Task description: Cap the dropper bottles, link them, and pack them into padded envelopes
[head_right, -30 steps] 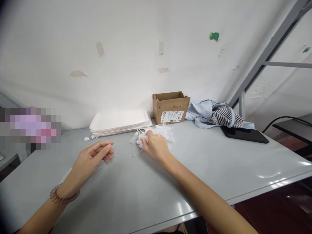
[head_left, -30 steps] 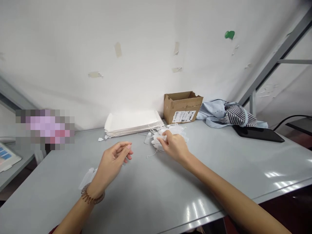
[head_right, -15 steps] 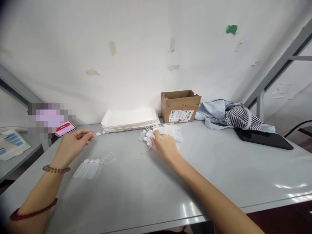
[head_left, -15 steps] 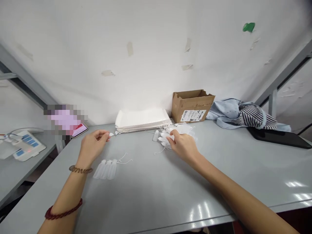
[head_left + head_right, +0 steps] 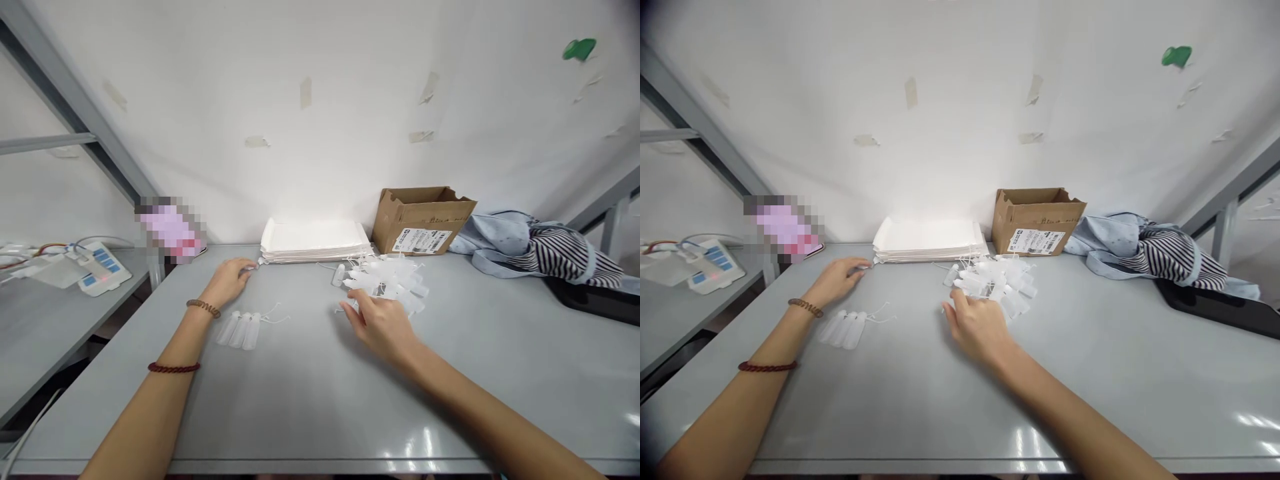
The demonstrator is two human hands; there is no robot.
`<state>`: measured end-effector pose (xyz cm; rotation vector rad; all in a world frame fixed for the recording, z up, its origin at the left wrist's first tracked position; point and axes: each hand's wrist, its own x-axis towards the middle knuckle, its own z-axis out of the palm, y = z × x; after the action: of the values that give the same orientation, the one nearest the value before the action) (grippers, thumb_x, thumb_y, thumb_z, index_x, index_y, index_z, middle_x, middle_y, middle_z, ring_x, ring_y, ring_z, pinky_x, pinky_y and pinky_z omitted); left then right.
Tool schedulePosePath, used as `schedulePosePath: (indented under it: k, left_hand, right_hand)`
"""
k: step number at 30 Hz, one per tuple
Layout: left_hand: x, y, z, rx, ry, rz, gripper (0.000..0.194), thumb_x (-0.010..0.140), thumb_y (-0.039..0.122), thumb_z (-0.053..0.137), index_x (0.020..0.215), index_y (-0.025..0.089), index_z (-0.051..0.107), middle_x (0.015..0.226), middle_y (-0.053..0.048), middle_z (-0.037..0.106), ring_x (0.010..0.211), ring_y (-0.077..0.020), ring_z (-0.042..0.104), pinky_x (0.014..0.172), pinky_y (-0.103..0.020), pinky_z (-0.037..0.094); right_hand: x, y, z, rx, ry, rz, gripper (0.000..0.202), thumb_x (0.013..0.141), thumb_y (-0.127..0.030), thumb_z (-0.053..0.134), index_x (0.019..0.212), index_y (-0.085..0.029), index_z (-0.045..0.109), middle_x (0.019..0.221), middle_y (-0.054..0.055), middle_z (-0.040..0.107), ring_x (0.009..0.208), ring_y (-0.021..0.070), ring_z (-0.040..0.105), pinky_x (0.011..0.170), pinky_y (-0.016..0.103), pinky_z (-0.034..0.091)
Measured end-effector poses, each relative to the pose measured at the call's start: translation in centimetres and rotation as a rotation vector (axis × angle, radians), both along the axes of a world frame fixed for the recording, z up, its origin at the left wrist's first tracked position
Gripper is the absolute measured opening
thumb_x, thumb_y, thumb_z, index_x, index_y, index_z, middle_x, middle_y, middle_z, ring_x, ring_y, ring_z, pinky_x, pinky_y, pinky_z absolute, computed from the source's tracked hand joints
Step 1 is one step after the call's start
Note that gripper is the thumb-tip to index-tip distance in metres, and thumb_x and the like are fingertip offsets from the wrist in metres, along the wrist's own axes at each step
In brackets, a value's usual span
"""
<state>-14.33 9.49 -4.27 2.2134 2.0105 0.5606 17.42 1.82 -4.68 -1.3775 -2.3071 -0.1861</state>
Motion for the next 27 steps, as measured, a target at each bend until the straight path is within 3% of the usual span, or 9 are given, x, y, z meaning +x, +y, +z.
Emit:
schedulePosePath:
  k: [6,13,16,19,22,27]
  left_hand:
    - [-0.4,-0.3,0.3,-0.039,0.021,0.015,0.03,0.072,0.024,0.047,0.087,0.017,0.072,0.092,-0.011,0.072,0.084,-0.0284,0.065,0.078,-0.035,0.047]
    - [0.0,-0.9,1.1,-0.085,0.028,0.035,0.026,0.07,0.023,0.053,0.086,0.016,0.072,0.085,-0.011,0.073,0.083,-0.0268,0.066,0.073,-0.031,0.048]
    - [0.3,-1.0,1.2,-0.11,0.032,0.048,0.025,0.072,0.023,0.053,0.087,0.014,0.072,0.086,-0.011,0.073,0.084,-0.0263,0.066,0.074,-0.031,0.048]
    - [0.5,-1.1,1.3,-0.141,0.044,0.074,0.023,0.075,0.021,0.056,0.089,0.012,0.071,0.089,-0.012,0.072,0.088,-0.0268,0.065,0.078,-0.032,0.048]
    - [0.6,-1.1,1.3,-0.181,0.055,0.092,0.019,0.082,0.024,0.058,0.095,0.013,0.067,0.094,-0.01,0.069,0.091,-0.0239,0.064,0.081,-0.035,0.049]
    - [0.6,-1.1,1.4,-0.232,0.048,0.097,0.026,0.09,0.03,0.053,0.112,0.016,0.057,0.115,-0.008,0.058,0.096,-0.0202,0.06,0.081,-0.039,0.052]
  right_hand:
    - [-1.7,-1.3,-0.6,-0.043,-0.002,0.179,0.022,0.092,-0.026,0.041,0.088,-0.014,0.058,0.058,0.002,0.063,0.048,0.0161,0.057,0.047,0.026,0.027]
    - [-5.4,-2.0,-0.8,-0.253,0.11,0.399,0.015,0.088,-0.022,0.052,0.099,-0.013,0.056,0.092,0.009,0.063,0.076,0.018,0.06,0.062,0.027,0.045]
    - [-8.0,-1.6,-1.0,-0.25,0.133,0.424,0.027,0.085,-0.028,0.059,0.105,-0.011,0.056,0.103,0.013,0.058,0.094,0.0243,0.054,0.072,0.034,0.048]
    - [-10.6,-0.8,-0.9,-0.222,0.184,0.479,0.048,0.079,-0.043,0.065,0.111,-0.01,0.054,0.11,0.016,0.053,0.098,0.0268,0.048,0.081,0.04,0.047]
    - [-12.4,0.2,-0.5,-0.287,0.208,0.447,0.07,0.067,-0.057,0.07,0.112,-0.007,0.055,0.113,0.018,0.049,0.103,0.03,0.043,0.085,0.044,0.044]
    - [-13.4,1.1,-0.5,-0.493,0.156,0.416,0.072,0.062,-0.064,0.069,0.108,-0.01,0.059,0.109,0.016,0.05,0.102,0.0311,0.042,0.083,0.046,0.042]
